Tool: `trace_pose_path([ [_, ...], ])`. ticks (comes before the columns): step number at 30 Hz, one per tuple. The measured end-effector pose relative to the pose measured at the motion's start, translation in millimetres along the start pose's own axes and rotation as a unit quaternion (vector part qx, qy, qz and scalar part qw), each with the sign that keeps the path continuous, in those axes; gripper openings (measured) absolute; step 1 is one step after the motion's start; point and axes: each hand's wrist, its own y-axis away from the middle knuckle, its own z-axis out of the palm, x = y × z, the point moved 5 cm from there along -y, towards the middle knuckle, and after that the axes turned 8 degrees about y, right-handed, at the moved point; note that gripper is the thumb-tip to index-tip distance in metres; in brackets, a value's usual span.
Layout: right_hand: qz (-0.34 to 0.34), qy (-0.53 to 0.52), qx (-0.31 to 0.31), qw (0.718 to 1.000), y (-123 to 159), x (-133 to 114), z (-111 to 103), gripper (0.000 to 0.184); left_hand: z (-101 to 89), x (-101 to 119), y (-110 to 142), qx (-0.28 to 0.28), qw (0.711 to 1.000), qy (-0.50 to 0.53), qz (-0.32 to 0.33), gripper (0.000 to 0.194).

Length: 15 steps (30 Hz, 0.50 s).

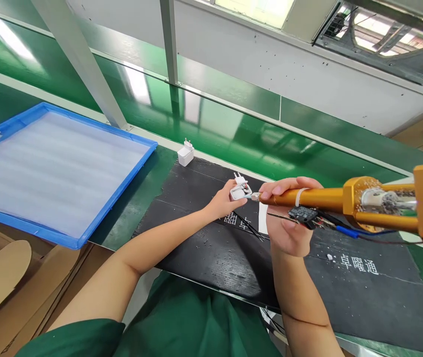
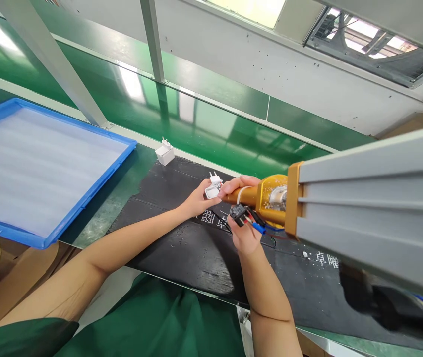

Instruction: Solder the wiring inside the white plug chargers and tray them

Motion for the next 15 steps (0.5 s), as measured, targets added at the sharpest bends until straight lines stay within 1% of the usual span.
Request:
trace_pose_path([
  [2,-0.026,-0.011,0.061,0.998,-2,1,-2,0.044,-7.1,-8,-6,0.037,0.997,0.036,-0.058,0.046],
  [3,-0.034,-0.010,0.085,0.996,-2,2,-4,0.044,-9.0,-9,-9,0.047,0.994,0.059,-0.078,0.046],
  [5,-0.038,0.018,0.109,0.993,0,9,-13,0.049,-9.4,-8,-11,0.046,0.989,0.105,-0.095,0.046],
  [7,-0.035,0.063,0.119,0.990,6,19,-29,0.058,-6.3,-3,-9,0.031,0.986,0.133,-0.098,0.048],
  [9,-0.031,0.115,0.124,0.985,15,31,-49,0.060,-0.4,2,-6,0.004,0.983,0.149,-0.109,0.052],
  [11,-0.013,0.177,0.136,0.975,24,44,-71,0.056,6.7,4,-1,-0.030,0.978,0.159,-0.128,0.057],
  [13,0.020,0.227,0.158,0.961,33,56,-92,0.052,13.3,5,4,-0.064,0.974,0.162,-0.146,0.059],
  [15,0.055,0.244,0.193,0.949,39,66,-108,0.051,17.5,5,7,-0.083,0.971,0.160,-0.155,0.061],
])
